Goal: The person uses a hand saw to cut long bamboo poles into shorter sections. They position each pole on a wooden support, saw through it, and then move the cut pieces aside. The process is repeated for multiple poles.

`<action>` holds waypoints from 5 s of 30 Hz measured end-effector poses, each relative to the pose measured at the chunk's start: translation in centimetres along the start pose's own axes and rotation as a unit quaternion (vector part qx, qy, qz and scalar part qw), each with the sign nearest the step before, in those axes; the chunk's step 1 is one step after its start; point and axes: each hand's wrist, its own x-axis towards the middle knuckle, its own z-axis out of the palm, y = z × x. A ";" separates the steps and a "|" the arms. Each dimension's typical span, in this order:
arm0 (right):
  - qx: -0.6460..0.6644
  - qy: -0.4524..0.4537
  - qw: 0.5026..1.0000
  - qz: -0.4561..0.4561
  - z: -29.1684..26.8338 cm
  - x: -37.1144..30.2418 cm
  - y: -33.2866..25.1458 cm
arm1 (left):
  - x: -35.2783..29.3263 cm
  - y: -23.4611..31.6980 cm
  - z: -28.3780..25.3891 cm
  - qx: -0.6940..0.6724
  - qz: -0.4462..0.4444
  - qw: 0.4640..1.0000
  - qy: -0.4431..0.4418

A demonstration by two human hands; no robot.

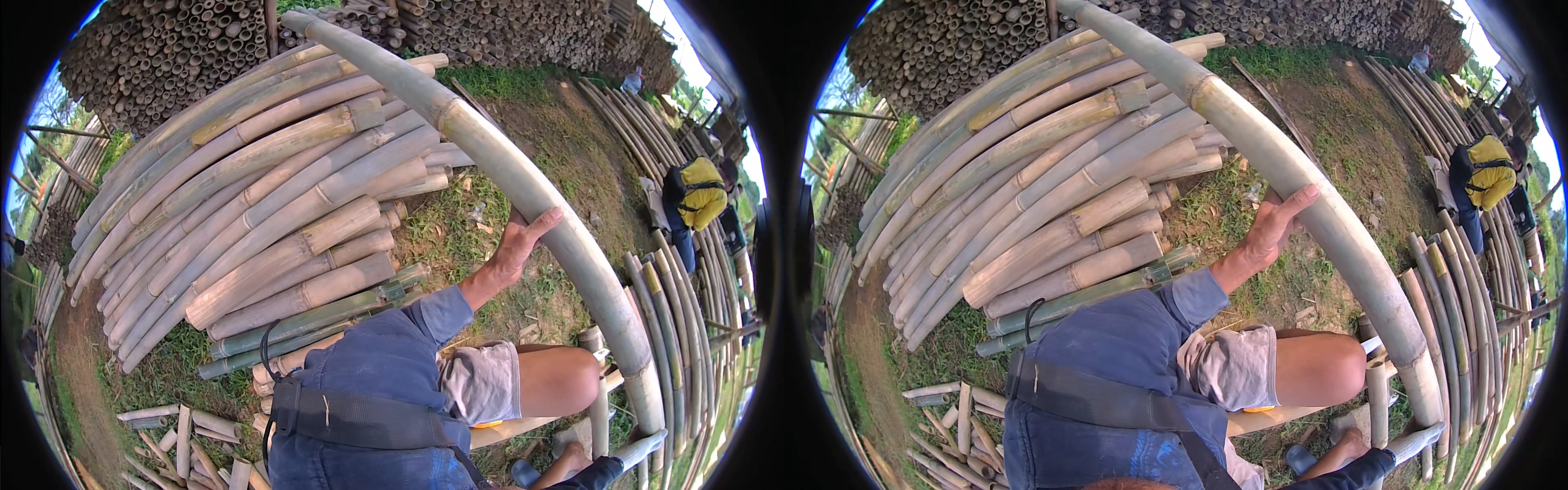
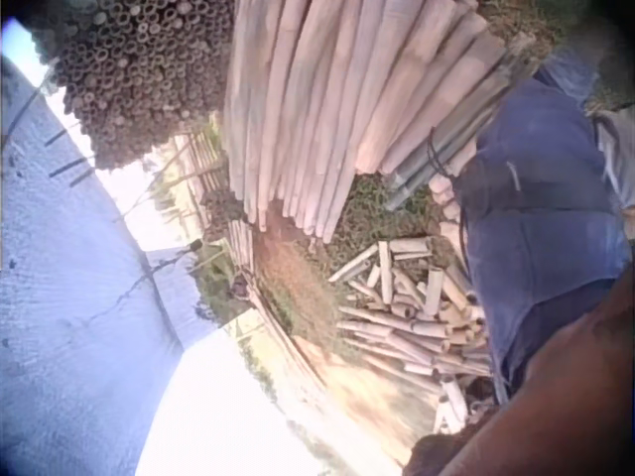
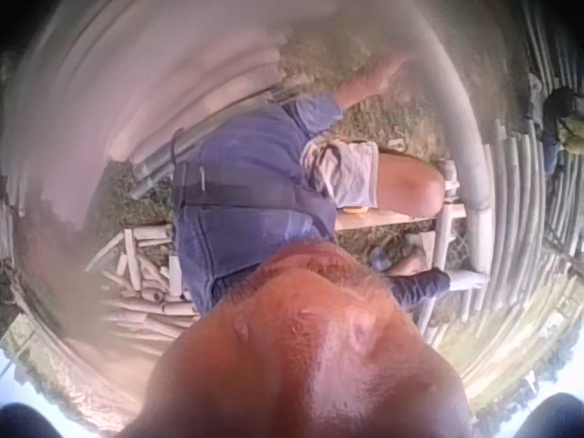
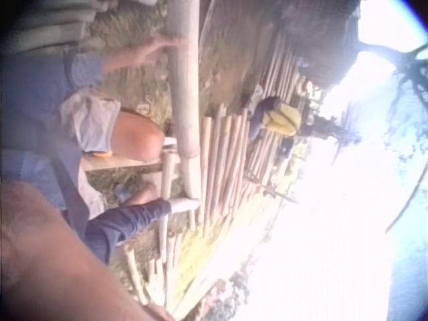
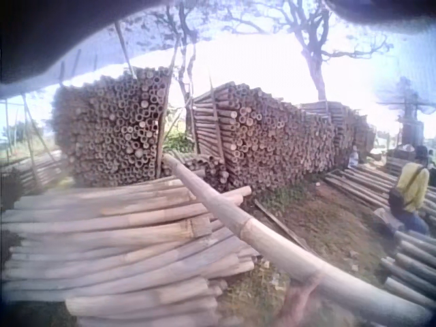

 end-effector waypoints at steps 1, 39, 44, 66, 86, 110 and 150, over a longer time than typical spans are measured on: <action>-0.006 -0.052 0.999 -0.001 2.6 1.1 -0.4 | -1.0 2.4 -1.1 0.004 0.031 0.999 0.017; -0.516 -0.479 0.710 -0.024 -11.9 -4.8 -1.1 | 2.6 -2.2 -3.1 0.429 -0.209 0.804 -0.354; -0.395 -0.384 0.820 0.156 -23.3 -12.8 8.1 | 1.4 -18.8 8.6 0.463 -0.235 0.687 -0.508; 0.410 0.017 0.897 0.165 -15.1 -9.3 20.3 | -14.2 -37.3 25.5 0.408 -0.367 0.317 -0.774; 0.357 0.173 0.917 -0.040 -28.5 -13.4 2.6 | -28.1 -27.8 34.4 0.281 -0.173 0.367 -0.870; 0.232 0.530 0.812 -0.073 -42.0 -34.5 -3.6 | -53.5 -22.4 40.5 0.014 -0.409 0.139 -0.902; -0.682 0.398 0.608 0.077 -48.6 -22.2 12.7 | -25.9 -43.0 7.0 0.335 -0.261 0.401 -0.812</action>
